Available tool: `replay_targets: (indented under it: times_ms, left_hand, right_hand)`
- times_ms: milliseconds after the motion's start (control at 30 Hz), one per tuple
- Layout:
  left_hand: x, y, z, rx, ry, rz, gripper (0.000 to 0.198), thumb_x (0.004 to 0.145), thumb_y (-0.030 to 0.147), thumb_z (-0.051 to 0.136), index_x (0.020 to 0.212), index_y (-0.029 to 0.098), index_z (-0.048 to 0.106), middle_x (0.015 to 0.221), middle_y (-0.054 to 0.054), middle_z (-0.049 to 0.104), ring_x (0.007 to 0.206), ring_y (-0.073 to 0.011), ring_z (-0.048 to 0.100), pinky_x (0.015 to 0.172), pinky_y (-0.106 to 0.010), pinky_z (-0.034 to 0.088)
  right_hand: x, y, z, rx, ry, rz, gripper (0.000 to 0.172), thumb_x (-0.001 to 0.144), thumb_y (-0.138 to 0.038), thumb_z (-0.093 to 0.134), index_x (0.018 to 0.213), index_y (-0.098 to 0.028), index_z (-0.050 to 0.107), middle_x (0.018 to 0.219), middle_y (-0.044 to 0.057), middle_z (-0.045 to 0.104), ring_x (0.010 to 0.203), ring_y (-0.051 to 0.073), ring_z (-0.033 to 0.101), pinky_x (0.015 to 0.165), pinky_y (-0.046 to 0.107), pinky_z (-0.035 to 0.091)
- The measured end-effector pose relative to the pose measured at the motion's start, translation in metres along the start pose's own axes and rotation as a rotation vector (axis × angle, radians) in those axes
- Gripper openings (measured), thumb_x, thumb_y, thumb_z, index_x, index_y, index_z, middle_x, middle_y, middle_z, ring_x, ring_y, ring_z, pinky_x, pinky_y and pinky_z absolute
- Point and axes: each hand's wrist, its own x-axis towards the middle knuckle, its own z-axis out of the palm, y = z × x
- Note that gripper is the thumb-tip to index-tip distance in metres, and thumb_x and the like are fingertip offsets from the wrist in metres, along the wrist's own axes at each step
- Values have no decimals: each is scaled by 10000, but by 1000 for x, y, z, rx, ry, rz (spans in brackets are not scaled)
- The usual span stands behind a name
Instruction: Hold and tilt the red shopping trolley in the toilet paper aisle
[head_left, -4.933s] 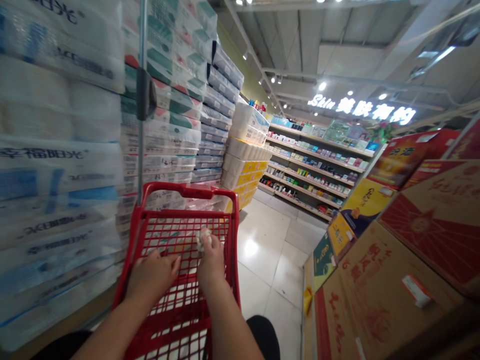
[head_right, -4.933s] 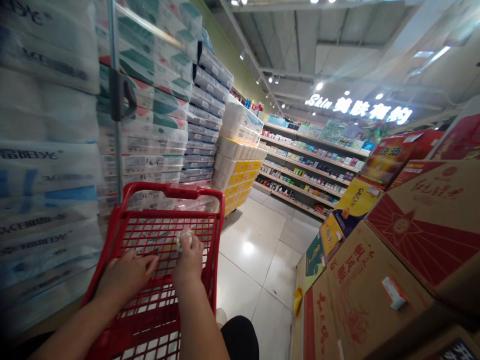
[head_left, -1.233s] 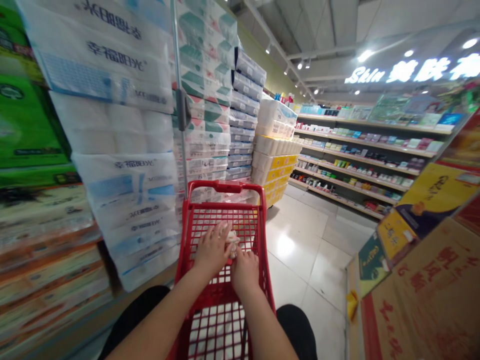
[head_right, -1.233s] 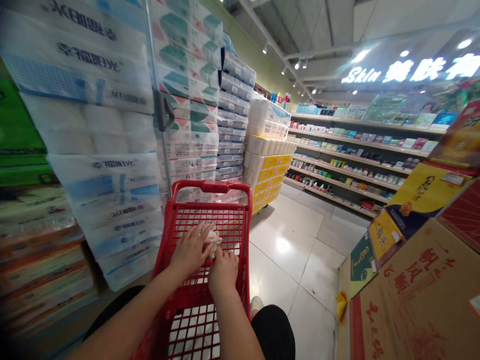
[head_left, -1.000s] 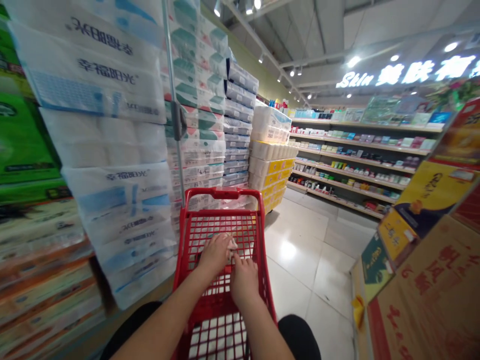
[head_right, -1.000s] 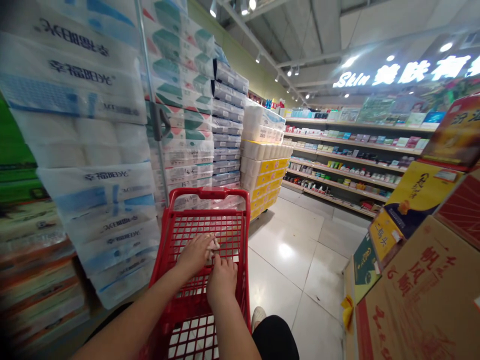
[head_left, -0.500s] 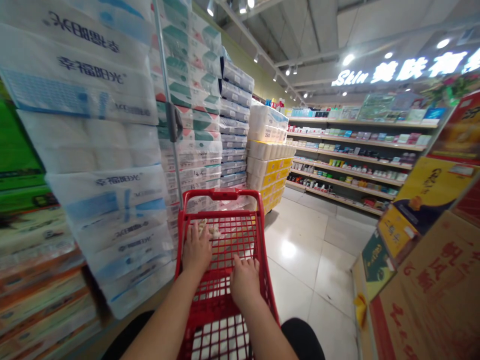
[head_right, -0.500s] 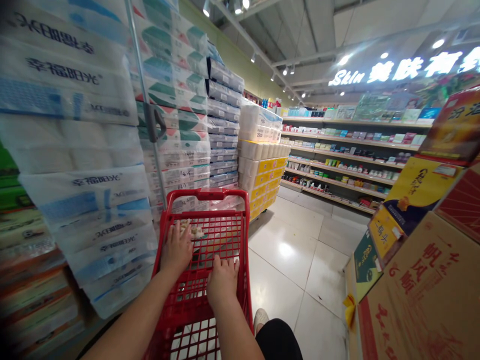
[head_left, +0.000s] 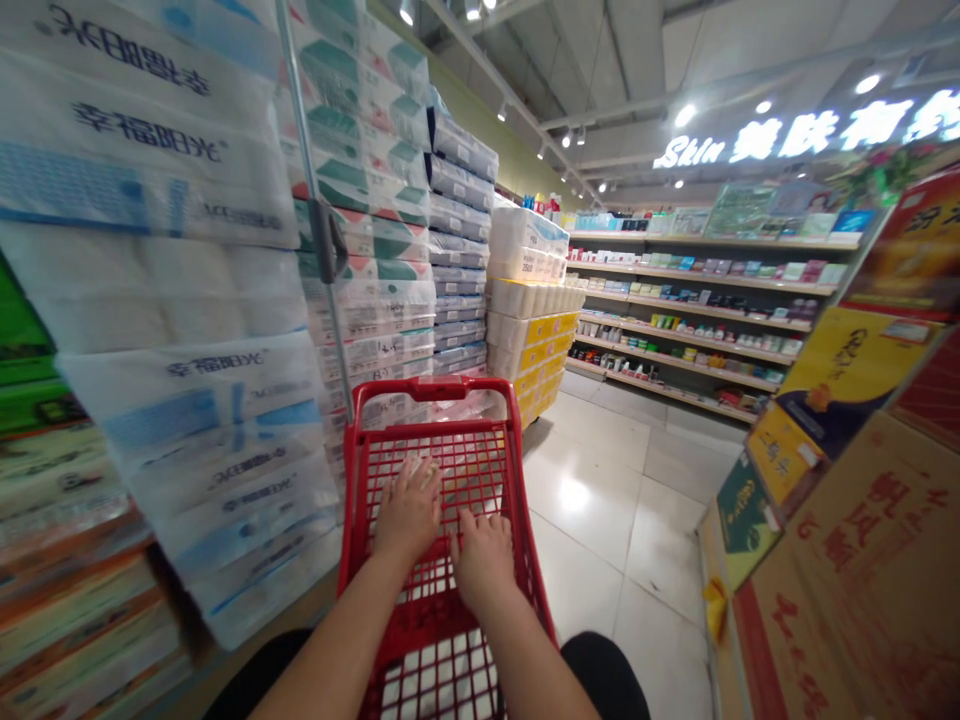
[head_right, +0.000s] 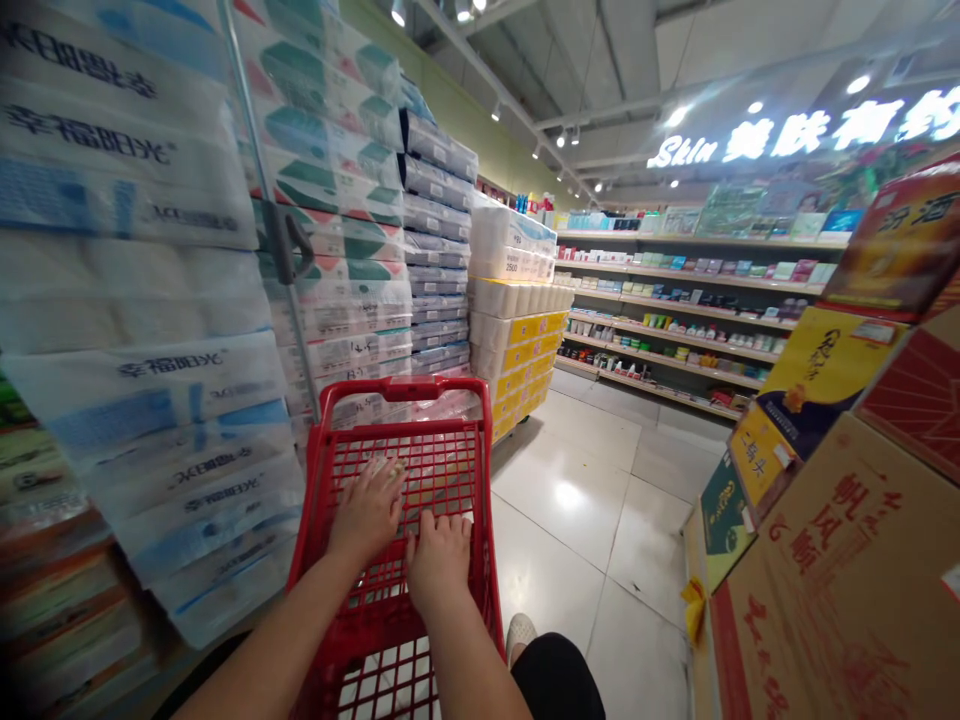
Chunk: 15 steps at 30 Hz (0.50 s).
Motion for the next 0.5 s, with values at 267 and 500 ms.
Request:
replay_targets:
  times_ms: [267, 500]
  left_hand:
    - [-1, -6, 3, -39, 31, 54, 509, 804, 75, 423, 1272, 194, 586, 1394, -73, 508, 1324, -271, 396, 1109, -460, 349]
    - [-3, -5, 2, -45, 91, -58, 518, 806, 62, 395, 1275, 178, 583, 1377, -97, 519, 1312, -285, 412, 1078, -479, 387]
  right_hand:
    - [-2, 2, 0, 7, 8, -8, 325, 924, -348, 480, 1205, -236, 597, 1064, 100, 672, 1053, 297, 548, 977, 449, 324]
    - [-3, 5, 0, 20, 9, -33, 301, 921, -294, 471, 1181, -242, 614, 1033, 92, 671, 1019, 277, 563, 931, 409, 363]
